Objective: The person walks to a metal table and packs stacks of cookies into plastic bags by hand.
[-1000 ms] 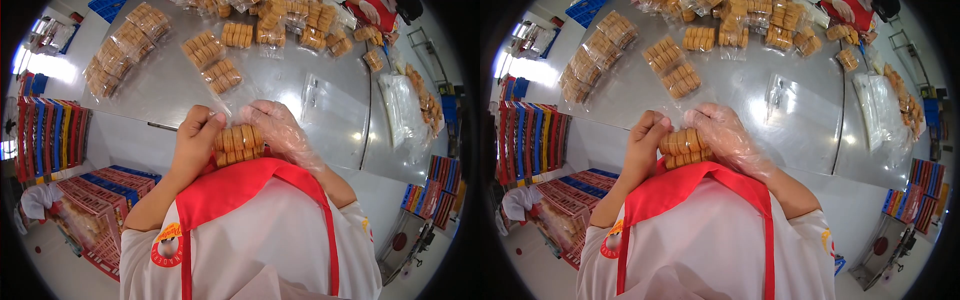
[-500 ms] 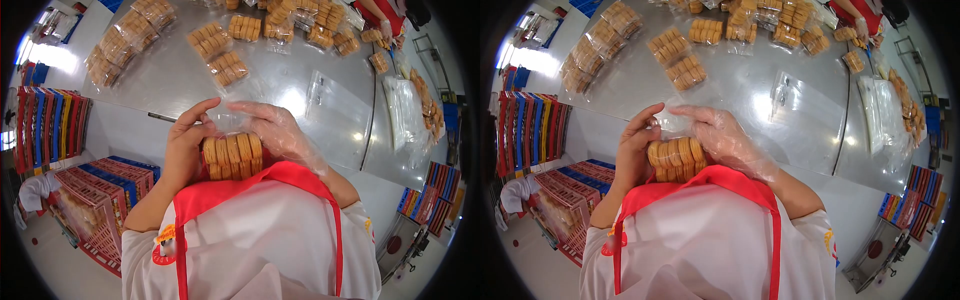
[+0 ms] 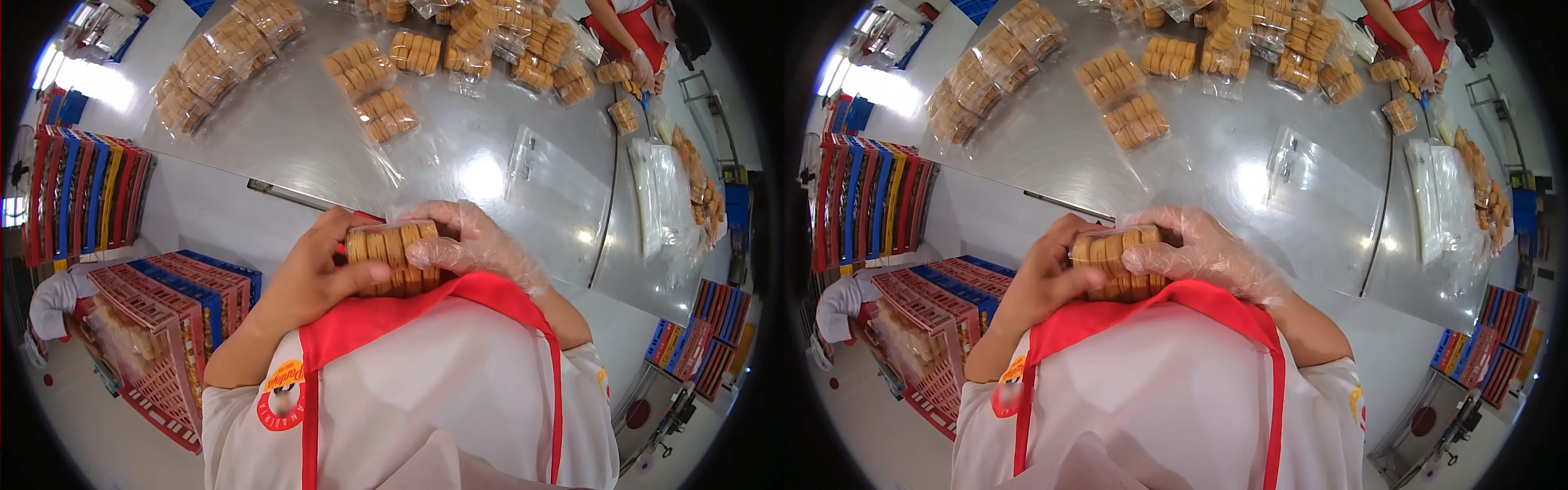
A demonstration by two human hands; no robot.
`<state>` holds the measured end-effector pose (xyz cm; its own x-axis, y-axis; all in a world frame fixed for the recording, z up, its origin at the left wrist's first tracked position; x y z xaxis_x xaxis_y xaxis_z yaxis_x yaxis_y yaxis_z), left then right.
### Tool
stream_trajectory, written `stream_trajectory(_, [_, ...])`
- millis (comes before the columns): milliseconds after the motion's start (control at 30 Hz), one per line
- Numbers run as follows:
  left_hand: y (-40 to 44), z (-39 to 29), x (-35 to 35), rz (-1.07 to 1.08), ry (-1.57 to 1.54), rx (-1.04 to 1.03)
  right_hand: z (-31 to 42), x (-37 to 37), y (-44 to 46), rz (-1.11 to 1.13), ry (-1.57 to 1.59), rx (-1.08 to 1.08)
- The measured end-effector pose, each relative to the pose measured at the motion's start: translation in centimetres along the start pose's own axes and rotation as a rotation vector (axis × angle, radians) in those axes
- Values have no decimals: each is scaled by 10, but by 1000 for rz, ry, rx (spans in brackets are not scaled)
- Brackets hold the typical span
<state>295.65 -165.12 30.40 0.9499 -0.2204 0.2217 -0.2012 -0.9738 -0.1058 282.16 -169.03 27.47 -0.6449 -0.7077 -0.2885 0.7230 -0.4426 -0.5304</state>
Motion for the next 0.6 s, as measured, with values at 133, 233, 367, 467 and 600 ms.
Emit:
stream_trajectory(133, [-2,8,-3,86,106,75,-9,-2,3,29,62,-20])
stream_trajectory(233, [-3,19,-3,54,-36,148,-11,-7,5,51,179,-35])
stream_trajectory(367, [-2,42,-2,-59,-339,205,-3,-10,5,107,492,52])
stream_trajectory(467, [23,48,-12,-96,-751,232,35,-7,-5,153,508,387])
stream_trajectory(600, [59,32,-41,-70,-1021,259,39,24,4,-113,539,572])
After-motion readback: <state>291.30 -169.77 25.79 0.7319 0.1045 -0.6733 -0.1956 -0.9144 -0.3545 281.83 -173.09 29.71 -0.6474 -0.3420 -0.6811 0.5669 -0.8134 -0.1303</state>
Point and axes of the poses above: each hand's wrist, its own y-axis towards the middle knuckle, its own x-axis out of the back of the hand, z = x × y, the point moved 10 cm from there along y, towards the middle knuckle, and after that the axes turned 6 degrees about -x, right-handed, at the moved point
